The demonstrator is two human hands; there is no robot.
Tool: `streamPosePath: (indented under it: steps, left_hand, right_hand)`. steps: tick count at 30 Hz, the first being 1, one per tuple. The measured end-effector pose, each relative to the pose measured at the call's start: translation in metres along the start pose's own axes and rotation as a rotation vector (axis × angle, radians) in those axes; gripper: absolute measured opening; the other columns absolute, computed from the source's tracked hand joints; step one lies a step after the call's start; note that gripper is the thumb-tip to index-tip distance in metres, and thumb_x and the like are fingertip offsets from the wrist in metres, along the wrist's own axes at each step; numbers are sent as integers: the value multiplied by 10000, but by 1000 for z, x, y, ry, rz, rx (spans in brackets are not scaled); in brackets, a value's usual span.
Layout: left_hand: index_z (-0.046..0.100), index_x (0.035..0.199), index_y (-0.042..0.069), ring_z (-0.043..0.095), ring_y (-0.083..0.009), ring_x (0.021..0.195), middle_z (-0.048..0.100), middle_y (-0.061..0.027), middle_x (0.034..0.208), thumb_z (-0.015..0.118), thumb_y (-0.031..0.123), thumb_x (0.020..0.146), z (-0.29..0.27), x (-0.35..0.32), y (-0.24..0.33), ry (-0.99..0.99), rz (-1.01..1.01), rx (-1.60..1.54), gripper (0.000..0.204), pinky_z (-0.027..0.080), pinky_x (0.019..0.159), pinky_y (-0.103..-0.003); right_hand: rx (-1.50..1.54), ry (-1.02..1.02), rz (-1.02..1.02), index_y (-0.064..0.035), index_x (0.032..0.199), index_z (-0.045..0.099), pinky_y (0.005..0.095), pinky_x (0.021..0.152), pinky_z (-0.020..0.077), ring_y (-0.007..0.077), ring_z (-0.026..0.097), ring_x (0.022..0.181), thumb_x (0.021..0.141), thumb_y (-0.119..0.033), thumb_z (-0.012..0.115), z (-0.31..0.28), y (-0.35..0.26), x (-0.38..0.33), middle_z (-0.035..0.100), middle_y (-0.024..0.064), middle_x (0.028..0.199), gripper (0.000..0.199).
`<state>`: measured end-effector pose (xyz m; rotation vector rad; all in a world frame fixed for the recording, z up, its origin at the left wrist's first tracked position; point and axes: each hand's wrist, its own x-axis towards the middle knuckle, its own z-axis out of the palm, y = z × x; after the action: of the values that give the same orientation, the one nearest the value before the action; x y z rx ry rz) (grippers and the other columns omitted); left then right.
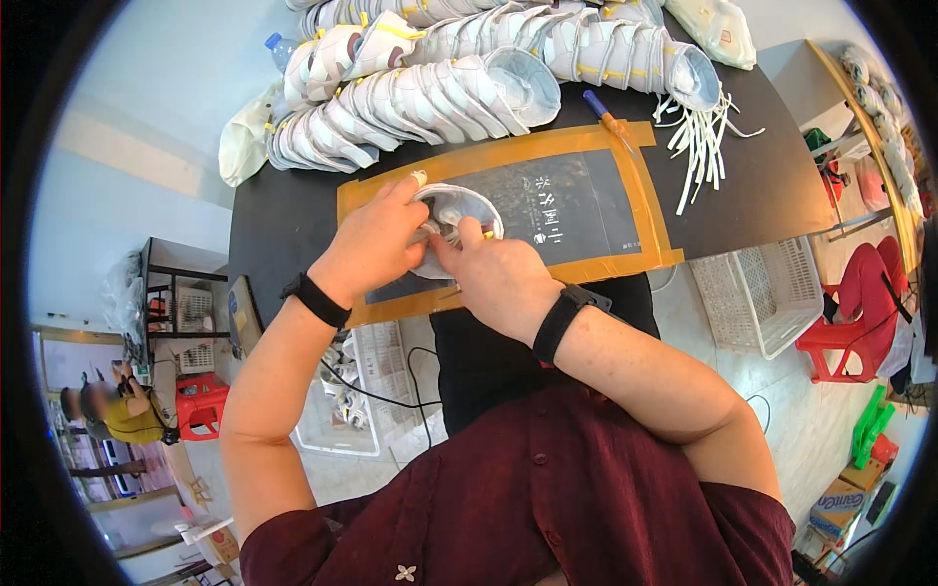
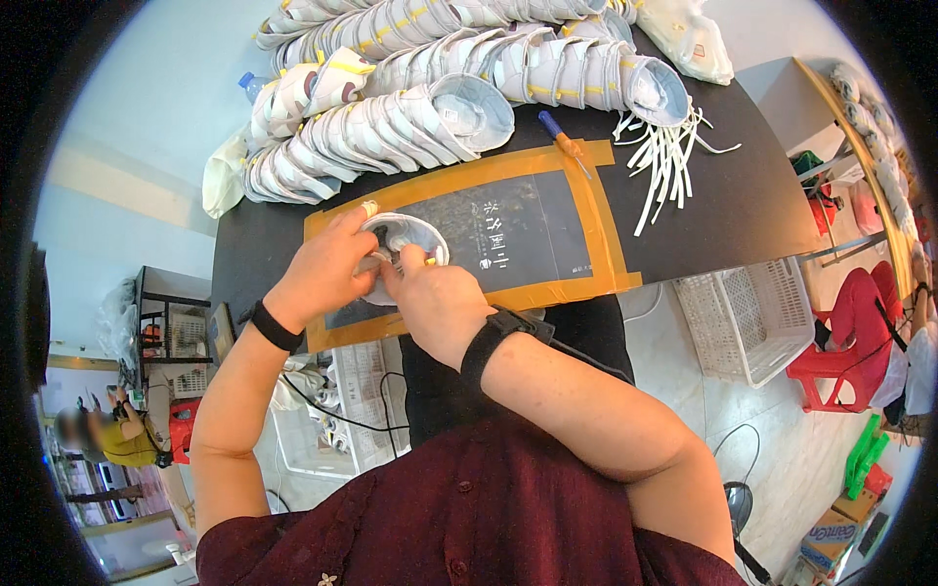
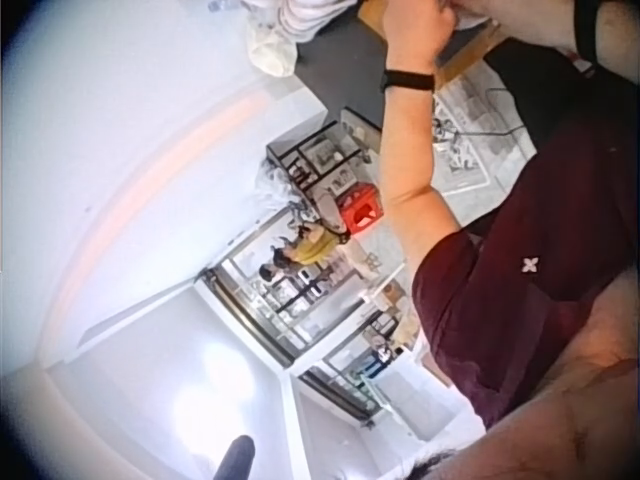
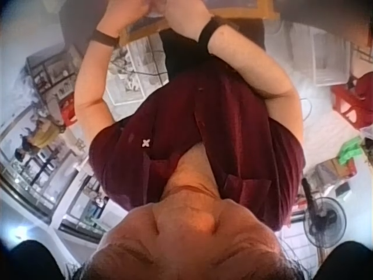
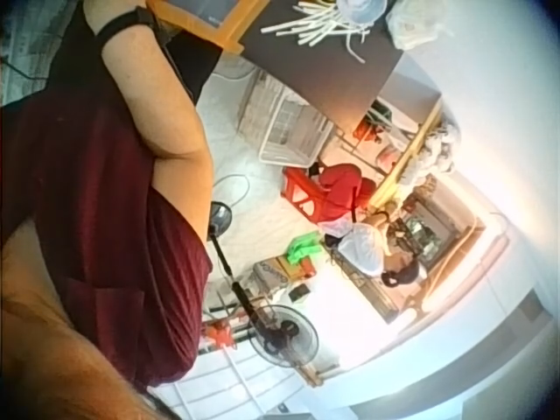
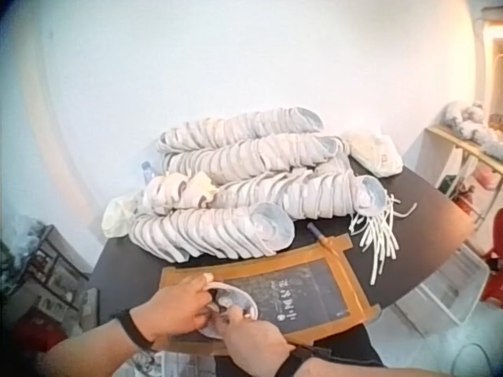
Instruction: Manually assembling and trimming components of a shoe upper using a small hand tool.
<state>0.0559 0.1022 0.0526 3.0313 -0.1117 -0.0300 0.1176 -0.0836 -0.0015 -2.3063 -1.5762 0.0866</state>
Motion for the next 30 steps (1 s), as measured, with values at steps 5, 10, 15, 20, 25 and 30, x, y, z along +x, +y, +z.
streamPosePath:
  steps: [5,10,15,20,25,30]
  left_hand:
    - [614,898,32,531,-359,1179,511,-190,1344,687,112,721,-1,0,0,-2,-5,-9,208,510,897,-414]
    - [614,879,37,532,-350,1188,520,-177,1337,688,107,727,0,-1,-1,8,6,18,183,511,894,-411]
    - [615,827,42,514,-323,1240,542,-149,1317,686,93,720,8,3,5,148,167,281,138,490,915,-426]
    - [602,794,28,500,-327,1251,553,-130,1313,672,68,719,15,7,-6,276,198,265,110,477,928,-430]
    - [583,797,20,516,-345,1203,541,-145,1320,646,44,728,8,5,-8,179,103,33,96,492,909,-411]
    - [576,809,21,543,-340,1134,551,-148,1264,648,51,736,8,10,-2,178,98,115,106,507,869,-411]
  right_hand:
    - [-11,12,4,-100,1361,507,346,614,551,256,677,708,816,-135,631,1,0,-1,538,127,1022,561]
    - [14,18,3,-100,1353,511,347,613,553,253,677,700,814,-132,632,0,0,0,540,127,1018,554]
    - [14,10,7,-98,1347,513,342,614,556,250,678,699,816,-133,631,1,-1,1,542,126,1016,545]
    - [38,35,20,-82,1348,514,346,616,555,258,676,699,816,-141,637,4,-1,2,543,134,1001,549]
    - [60,21,-12,-55,1308,532,354,606,555,268,678,694,843,-119,591,-1,2,5,547,150,1011,473]
    - [35,29,4,-34,1258,548,351,595,560,269,683,692,861,-98,562,0,-1,6,554,152,1030,402]
